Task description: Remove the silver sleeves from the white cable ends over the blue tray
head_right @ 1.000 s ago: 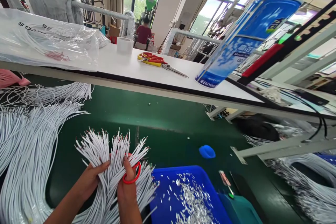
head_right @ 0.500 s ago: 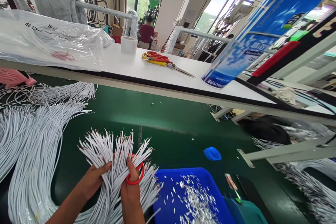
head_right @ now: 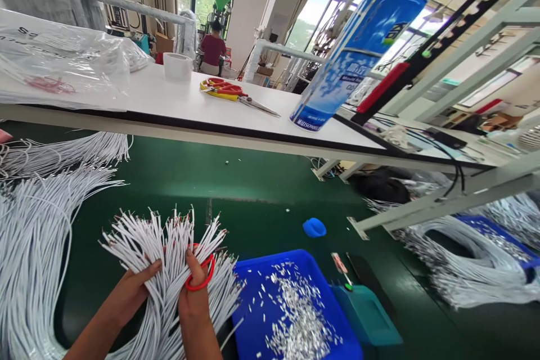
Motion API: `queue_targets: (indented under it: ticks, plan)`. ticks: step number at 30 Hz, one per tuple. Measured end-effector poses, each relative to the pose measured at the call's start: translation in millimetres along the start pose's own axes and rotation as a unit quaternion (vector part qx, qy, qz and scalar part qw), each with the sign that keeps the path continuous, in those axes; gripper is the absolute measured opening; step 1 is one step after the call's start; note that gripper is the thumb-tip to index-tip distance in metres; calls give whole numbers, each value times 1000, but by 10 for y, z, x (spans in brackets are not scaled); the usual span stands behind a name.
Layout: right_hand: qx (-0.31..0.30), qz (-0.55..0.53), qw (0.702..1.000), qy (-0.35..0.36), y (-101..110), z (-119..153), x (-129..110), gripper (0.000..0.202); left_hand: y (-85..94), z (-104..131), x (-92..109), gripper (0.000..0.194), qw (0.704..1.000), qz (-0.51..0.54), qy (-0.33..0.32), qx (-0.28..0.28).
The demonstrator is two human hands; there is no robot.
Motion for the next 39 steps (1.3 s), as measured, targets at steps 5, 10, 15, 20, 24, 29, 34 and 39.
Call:
queue_targets:
  ticks: [5, 10, 15, 20, 24, 29, 34, 39]
  plan:
    - [9, 3, 1000, 1, 4, 7, -11, 21, 20, -19, -14, 45, 1000, 0, -1, 11]
    - [24, -1, 1000, -2, 53, -6, 15, 22, 24, -4, -27, 48, 1000, 6, 9, 2]
    - [-18, -11, 1000, -8, -16, 13, 13, 28, 42, -5, -33, 46, 1000, 9, 8, 2]
    - [-36, 0, 999, 2, -83, 38, -36, 25, 80, -51, -59, 47, 1000, 9, -1, -1]
    - [-53, -26, 998, 7, -86, 15, -35, 27, 101, -61, -74, 47, 1000, 5, -8, -10]
    - [-18, -14, 1000, -3, -44, 6, -28, 24, 102, -50, -90, 45, 1000, 7, -10, -21]
    - [1, 23, 1000, -8, 32, -2, -6, 27, 58, -39, -77, 43, 999, 16, -20, -35]
    - [46, 39, 998, -11, 197, -43, 57, 17, 57, -30, -79, 46, 999, 18, -19, -43]
Point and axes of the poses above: each hand's wrist, its own z-axis away from the middle knuckle, its own y-axis out of the back of the hand, x = y × z, the point moved 6 cm from there along -z, towards the middle knuckle, and after that the axes turned 8 degrees about -x, right-handed, at the moved point
